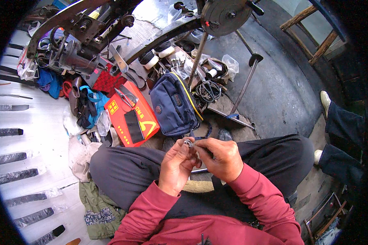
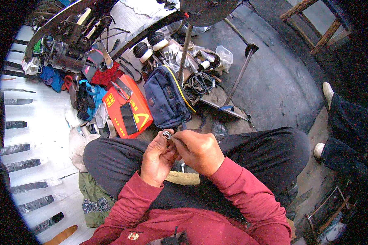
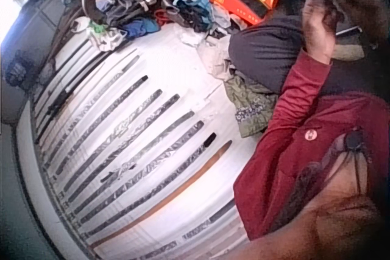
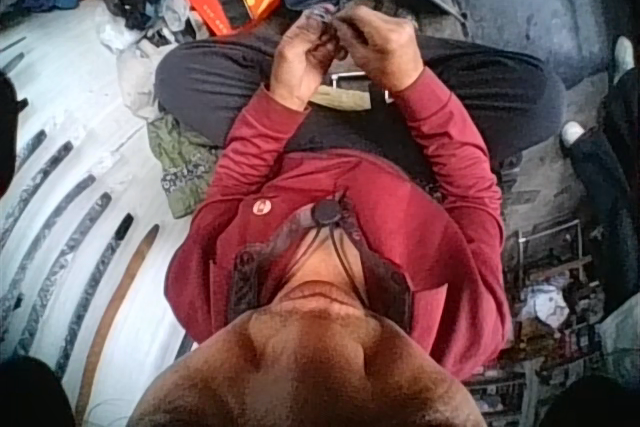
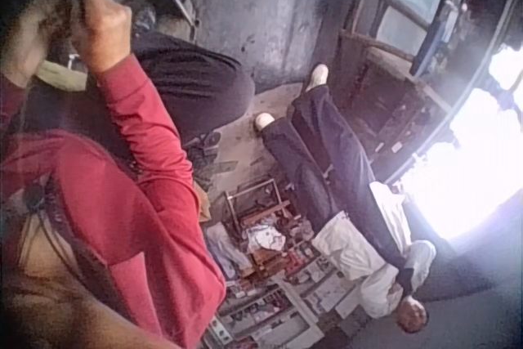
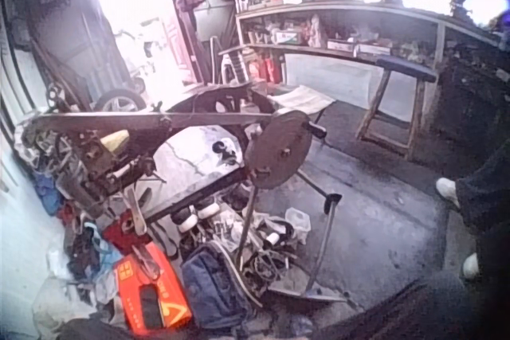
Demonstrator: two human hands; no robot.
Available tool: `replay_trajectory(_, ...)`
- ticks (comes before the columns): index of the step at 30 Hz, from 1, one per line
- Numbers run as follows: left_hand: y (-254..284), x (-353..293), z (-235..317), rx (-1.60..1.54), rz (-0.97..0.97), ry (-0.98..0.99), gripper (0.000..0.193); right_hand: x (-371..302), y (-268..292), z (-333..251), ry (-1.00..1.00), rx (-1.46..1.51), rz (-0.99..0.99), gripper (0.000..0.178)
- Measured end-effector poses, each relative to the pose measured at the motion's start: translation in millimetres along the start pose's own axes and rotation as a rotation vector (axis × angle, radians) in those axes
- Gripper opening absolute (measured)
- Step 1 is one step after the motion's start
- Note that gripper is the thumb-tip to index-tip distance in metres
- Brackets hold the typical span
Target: The person sits on the floor and uses a manual sewing machine to stitch a zipper onto a small blue bag. They repeatedly guide the bag under the needle and turn the handwheel to advance the stitching.
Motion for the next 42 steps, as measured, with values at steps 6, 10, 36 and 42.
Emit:
replay_trajectory(6, -4.3, -1.3, -1.2, 0.146, -0.014, -0.022, 0.026, -0.7, -0.7, 3.2, -0.065, 0.028, 0.002, 0.009)
replay_trajectory(10, -7.3, -1.1, 4.0, 0.151, -0.043, -0.069, 0.027, -1.5, -0.4, 3.9, -0.081, 0.019, -0.005, 0.008)
replay_trajectory(36, 2.5, -2.1, 18.2, 0.295, -0.021, -0.247, 0.016, -0.5, 1.8, 15.0, -0.557, 0.769, -0.12, 0.02)
replay_trajectory(42, -2.8, -4.3, 28.8, 0.516, -0.059, -0.293, 0.019, 0.1, 10.0, 13.0, -0.624, 0.628, -0.174, 0.021)
Point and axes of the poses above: each hand's wrist, its own x-axis towards the middle knuckle, its own y-axis out of the back of the hand, z = x × y, the point moved 3 cm from there along x, towards the middle knuckle, and after that the axes turned 7 degrees about x, right-handed, at the moved point
